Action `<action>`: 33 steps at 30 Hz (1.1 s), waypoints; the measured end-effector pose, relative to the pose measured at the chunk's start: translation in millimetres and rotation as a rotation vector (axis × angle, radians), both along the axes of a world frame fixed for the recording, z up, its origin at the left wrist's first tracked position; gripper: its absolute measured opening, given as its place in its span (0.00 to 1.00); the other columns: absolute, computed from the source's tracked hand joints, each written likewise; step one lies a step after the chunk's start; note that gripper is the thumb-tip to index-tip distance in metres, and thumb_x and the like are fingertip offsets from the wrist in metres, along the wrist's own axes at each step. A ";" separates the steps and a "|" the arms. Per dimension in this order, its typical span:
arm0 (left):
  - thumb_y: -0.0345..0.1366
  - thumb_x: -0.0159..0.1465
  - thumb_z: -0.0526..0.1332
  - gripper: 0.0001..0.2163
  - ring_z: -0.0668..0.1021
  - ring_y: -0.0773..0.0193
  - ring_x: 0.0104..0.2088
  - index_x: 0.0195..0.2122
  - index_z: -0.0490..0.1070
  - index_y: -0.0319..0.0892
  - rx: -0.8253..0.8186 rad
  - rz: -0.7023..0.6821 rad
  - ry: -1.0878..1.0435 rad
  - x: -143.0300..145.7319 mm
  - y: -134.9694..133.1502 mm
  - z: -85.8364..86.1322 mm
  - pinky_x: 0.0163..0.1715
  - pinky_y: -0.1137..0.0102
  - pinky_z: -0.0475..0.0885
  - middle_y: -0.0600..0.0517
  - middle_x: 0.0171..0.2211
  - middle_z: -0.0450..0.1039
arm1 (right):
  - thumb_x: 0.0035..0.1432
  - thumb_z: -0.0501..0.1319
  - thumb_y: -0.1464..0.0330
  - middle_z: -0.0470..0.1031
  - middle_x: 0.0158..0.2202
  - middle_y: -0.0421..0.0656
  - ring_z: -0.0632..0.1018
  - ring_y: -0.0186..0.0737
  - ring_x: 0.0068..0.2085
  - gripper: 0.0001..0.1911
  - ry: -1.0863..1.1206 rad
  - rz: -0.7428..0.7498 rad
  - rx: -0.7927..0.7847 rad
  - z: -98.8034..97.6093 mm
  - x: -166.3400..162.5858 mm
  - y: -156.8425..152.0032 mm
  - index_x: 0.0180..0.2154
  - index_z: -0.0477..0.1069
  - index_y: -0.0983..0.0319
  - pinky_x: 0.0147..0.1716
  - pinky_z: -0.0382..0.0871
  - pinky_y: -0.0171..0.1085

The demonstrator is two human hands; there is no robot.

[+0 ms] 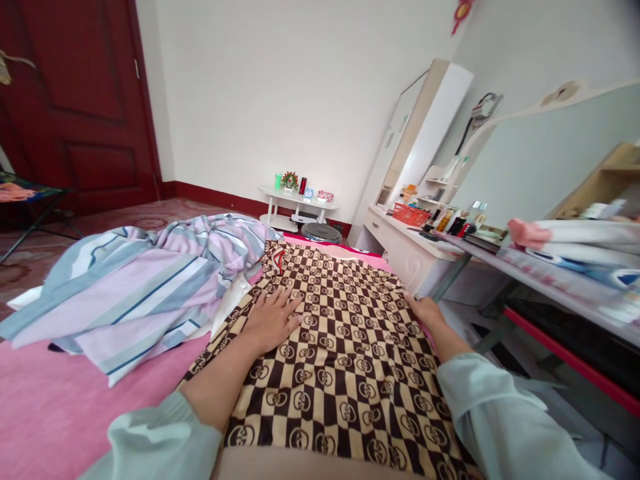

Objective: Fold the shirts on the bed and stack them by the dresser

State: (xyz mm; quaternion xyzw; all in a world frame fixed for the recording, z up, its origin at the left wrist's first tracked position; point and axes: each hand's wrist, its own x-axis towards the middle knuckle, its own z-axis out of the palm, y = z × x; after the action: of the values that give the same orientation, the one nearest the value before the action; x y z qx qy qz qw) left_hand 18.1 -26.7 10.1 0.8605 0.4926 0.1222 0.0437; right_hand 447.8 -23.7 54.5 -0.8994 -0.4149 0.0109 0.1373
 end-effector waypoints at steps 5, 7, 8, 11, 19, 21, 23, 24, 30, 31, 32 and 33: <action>0.56 0.66 0.38 0.28 0.49 0.53 0.67 0.65 0.52 0.55 0.008 -0.007 -0.014 0.9 2.7 -3.0 0.62 0.47 0.42 0.53 0.67 0.45 | 0.54 0.58 0.59 0.78 0.39 0.51 0.78 0.49 0.42 0.16 -0.051 0.086 -0.002 -5.3 -12.2 17.6 0.39 0.77 0.61 0.37 0.68 0.39; 0.56 0.66 0.38 0.27 0.48 0.53 0.67 0.65 0.52 0.55 0.014 -0.009 -0.018 0.9 3.2 -4.1 0.62 0.47 0.42 0.53 0.67 0.45 | 0.57 0.55 0.63 0.77 0.43 0.51 0.77 0.48 0.44 0.17 -0.199 0.159 0.152 -3.3 -34.4 16.2 0.45 0.75 0.59 0.40 0.67 0.40; 0.55 0.67 0.39 0.27 0.48 0.53 0.67 0.65 0.52 0.55 0.016 -0.009 -0.019 0.9 3.3 -4.2 0.62 0.47 0.42 0.53 0.67 0.45 | 0.59 0.53 0.64 0.76 0.45 0.50 0.76 0.47 0.44 0.18 -0.284 0.264 0.233 -2.0 -47.7 13.6 0.47 0.74 0.59 0.41 0.67 0.40; 0.55 0.67 0.39 0.27 0.49 0.53 0.67 0.65 0.52 0.56 0.018 -0.004 -0.015 1.2 2.7 -3.5 0.62 0.47 0.43 0.53 0.67 0.46 | 0.61 0.52 0.64 0.76 0.45 0.45 0.75 0.43 0.44 0.16 -0.398 0.827 0.259 1.1 -85.0 2.2 0.46 0.74 0.57 0.44 0.65 0.38; 0.55 0.67 0.39 0.27 0.49 0.53 0.66 0.64 0.53 0.56 0.010 0.006 -0.024 1.3 1.4 -1.6 0.62 0.48 0.42 0.54 0.67 0.46 | 0.60 0.53 0.63 0.75 0.43 0.43 0.74 0.41 0.42 0.12 -0.291 0.670 0.337 -4.7 -98.4 2.6 0.41 0.72 0.59 0.40 0.65 0.36; 0.55 0.67 0.40 0.27 0.49 0.53 0.67 0.64 0.53 0.56 0.004 0.007 -0.027 1.2 1.2 -1.3 0.62 0.48 0.42 0.54 0.67 0.45 | 0.57 0.57 0.61 0.74 0.45 0.45 0.73 0.44 0.46 0.16 -0.315 0.699 0.284 -5.5 -100.8 6.1 0.46 0.70 0.60 0.42 0.65 0.37; 0.55 0.66 0.40 0.27 0.49 0.53 0.67 0.64 0.53 0.56 0.000 0.003 -0.028 1.1 1.2 -0.8 0.62 0.48 0.42 0.54 0.67 0.45 | 0.55 0.60 0.58 0.72 0.48 0.47 0.72 0.45 0.48 0.24 -0.321 0.744 0.214 -6.4 -108.0 7.6 0.52 0.67 0.61 0.44 0.64 0.38; 0.55 0.66 0.40 0.27 0.49 0.53 0.67 0.64 0.53 0.56 -0.002 0.002 -0.028 1.0 1.2 -0.6 0.62 0.48 0.42 0.54 0.67 0.45 | 0.55 0.59 0.58 0.72 0.49 0.47 0.72 0.45 0.48 0.25 -0.315 0.751 0.174 -6.9 -112.1 8.0 0.53 0.66 0.61 0.44 0.64 0.37; 0.56 0.66 0.40 0.27 0.48 0.53 0.67 0.64 0.52 0.57 -0.017 0.009 -0.030 1.0 0.5 0.7 0.62 0.49 0.41 0.55 0.67 0.45 | 0.60 0.51 0.61 0.77 0.41 0.44 0.75 0.43 0.43 0.16 -0.214 0.525 0.121 -3.0 -97.0 19.5 0.41 0.74 0.57 0.37 0.64 0.34; 0.56 0.66 0.40 0.27 0.48 0.53 0.67 0.64 0.52 0.57 -0.019 0.009 -0.032 1.0 0.4 1.0 0.62 0.49 0.41 0.55 0.67 0.45 | 0.60 0.50 0.60 0.77 0.40 0.44 0.76 0.44 0.43 0.17 -0.178 0.413 0.155 -0.9 -84.4 22.5 0.42 0.74 0.57 0.36 0.64 0.35; 0.56 0.66 0.40 0.27 0.48 0.53 0.67 0.64 0.52 0.57 -0.019 0.008 -0.034 1.0 0.3 1.2 0.62 0.48 0.41 0.55 0.67 0.45 | 0.60 0.50 0.58 0.78 0.40 0.46 0.76 0.46 0.43 0.19 -0.142 0.293 0.181 1.1 -69.6 25.0 0.44 0.74 0.57 0.36 0.65 0.36; 0.56 0.66 0.40 0.27 0.48 0.53 0.67 0.64 0.52 0.58 -0.017 0.006 -0.036 1.0 0.2 1.3 0.62 0.48 0.41 0.55 0.67 0.45 | 0.59 0.50 0.57 0.77 0.40 0.48 0.76 0.48 0.43 0.20 -0.107 0.184 0.192 2.5 -53.9 26.7 0.45 0.73 0.59 0.36 0.66 0.37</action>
State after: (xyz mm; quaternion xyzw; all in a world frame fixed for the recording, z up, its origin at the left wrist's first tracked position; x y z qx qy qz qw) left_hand 19.1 -26.5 11.4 0.8562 0.4955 0.1335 0.0593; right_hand 393.9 3.1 57.0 -0.8396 -0.5014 -0.0643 0.1989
